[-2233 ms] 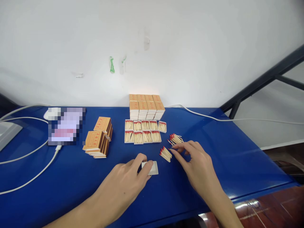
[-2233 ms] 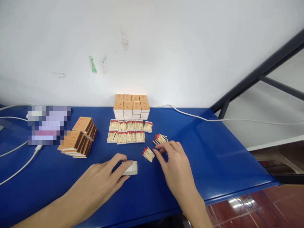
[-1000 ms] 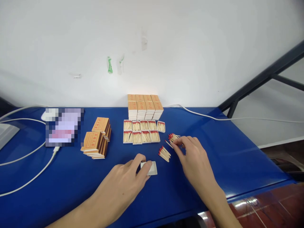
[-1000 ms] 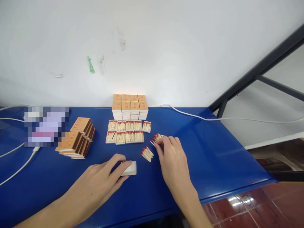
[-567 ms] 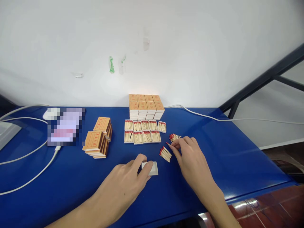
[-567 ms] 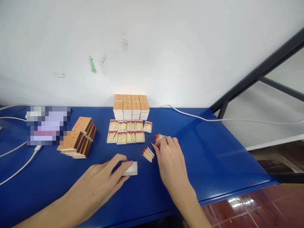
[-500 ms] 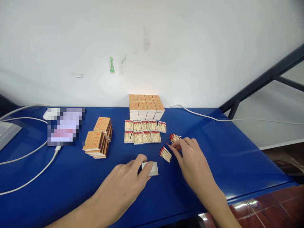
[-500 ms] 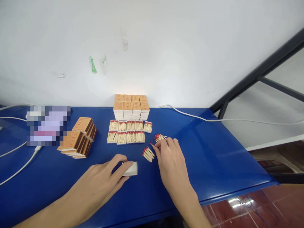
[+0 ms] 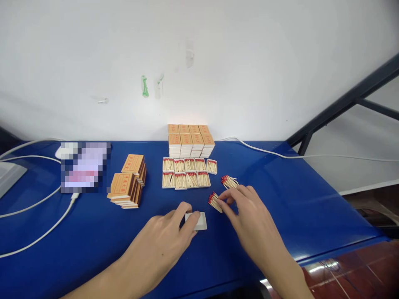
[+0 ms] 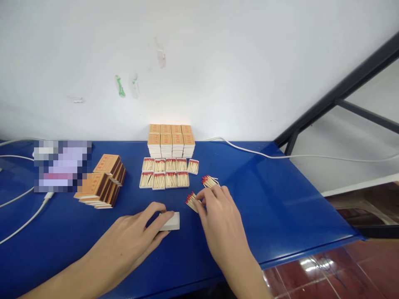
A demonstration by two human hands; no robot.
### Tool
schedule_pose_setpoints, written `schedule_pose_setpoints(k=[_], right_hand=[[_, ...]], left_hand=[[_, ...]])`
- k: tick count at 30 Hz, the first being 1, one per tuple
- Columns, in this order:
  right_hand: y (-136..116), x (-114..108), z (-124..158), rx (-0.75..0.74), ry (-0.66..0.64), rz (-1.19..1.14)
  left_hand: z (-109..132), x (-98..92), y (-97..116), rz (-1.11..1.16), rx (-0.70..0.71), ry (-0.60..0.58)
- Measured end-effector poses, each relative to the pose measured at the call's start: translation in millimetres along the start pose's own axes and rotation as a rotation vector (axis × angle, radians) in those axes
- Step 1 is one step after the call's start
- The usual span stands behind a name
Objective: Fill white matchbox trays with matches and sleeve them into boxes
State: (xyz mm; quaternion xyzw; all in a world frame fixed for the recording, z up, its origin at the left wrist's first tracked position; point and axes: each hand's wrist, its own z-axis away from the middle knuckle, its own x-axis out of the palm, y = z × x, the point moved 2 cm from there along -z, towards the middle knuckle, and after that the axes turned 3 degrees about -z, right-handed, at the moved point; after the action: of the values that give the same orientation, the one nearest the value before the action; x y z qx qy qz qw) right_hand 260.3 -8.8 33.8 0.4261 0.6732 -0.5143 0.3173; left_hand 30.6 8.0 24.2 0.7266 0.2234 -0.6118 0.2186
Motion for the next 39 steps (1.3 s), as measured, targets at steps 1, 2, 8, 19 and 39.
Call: schedule_pose_setpoints(k=[1,2,8,19,39], right_hand=[[3.0,-1.4,-0.9,0.003,0.022,0.021],[6.5,-2.8,-2.2,0.006,0.048,0.050],[25.8,2.6,-10.1,-0.027,0.152,0.206],[16.4,-0.1,-2.0,-0.013,0.093,0.120],[39.2,-3.2,-12.8,-0.006,0.114,0.147]], left_hand=[[0.0,0.3,-0.1,-0.001,-0.001,-0.001],[-0.1,0.6,-0.2,-0.001,-0.001,-0.003],[0.1,0.7,0.2,0.000,-0.001,-0.015],[0.6,-0.8,0.5,0.002,0.000,-0.022],[2.7,2.8,0.5,0.002,0.009,-0.021]])
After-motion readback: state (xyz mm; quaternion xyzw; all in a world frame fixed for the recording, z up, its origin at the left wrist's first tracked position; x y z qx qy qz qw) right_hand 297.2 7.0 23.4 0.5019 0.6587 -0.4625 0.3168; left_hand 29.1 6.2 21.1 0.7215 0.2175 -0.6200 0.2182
